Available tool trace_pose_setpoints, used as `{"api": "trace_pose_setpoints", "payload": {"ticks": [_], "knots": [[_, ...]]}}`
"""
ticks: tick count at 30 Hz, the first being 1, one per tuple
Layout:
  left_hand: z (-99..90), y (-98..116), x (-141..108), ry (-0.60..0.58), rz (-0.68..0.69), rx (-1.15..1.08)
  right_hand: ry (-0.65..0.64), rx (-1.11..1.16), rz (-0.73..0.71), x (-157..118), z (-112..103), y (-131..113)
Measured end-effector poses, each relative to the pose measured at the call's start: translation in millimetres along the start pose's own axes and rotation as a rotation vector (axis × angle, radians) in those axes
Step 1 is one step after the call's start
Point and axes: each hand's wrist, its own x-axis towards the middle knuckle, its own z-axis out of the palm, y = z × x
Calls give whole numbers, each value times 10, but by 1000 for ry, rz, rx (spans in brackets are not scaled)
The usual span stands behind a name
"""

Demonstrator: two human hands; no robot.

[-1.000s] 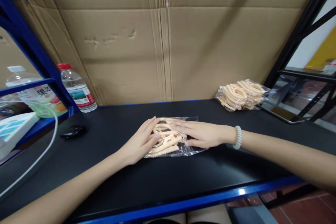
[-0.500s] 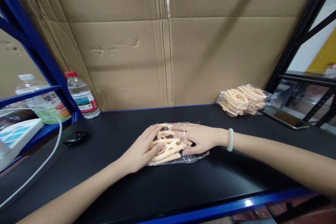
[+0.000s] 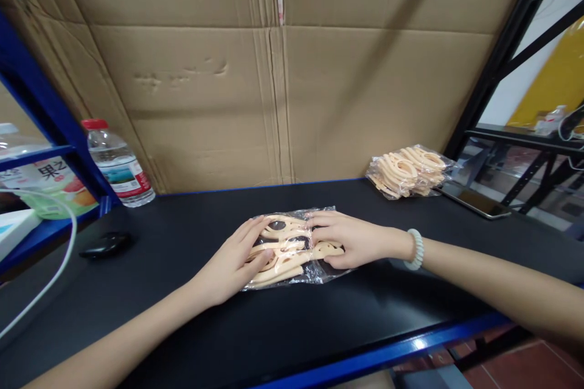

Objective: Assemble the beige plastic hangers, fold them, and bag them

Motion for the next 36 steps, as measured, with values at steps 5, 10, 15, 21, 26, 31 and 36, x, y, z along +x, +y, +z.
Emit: {"api": "trace_pose_setpoints", "payload": {"ticks": [5, 10, 15, 21, 26, 31, 36], "knots": [[-18, 27, 8, -18, -13, -7, 103, 43, 76, -82, 29, 16], [-2, 14, 4, -29, -28, -11, 120, -108, 289, -172, -15, -52], [10, 4, 0, -7, -27, -22, 109, -236, 397, -188, -8, -72], [-1, 13, -8, -3, -33, -8, 87, -122, 472, -129, -15, -99], [6, 20, -8, 11, -41, -6, 309, -93, 414, -87, -35, -148], [11, 13, -11, 20, -64, -11, 374, 84, 393, -109, -76, -85], [0, 12, -18, -12, -83, -5, 425, 627, 612, -288, -262, 207]]}}
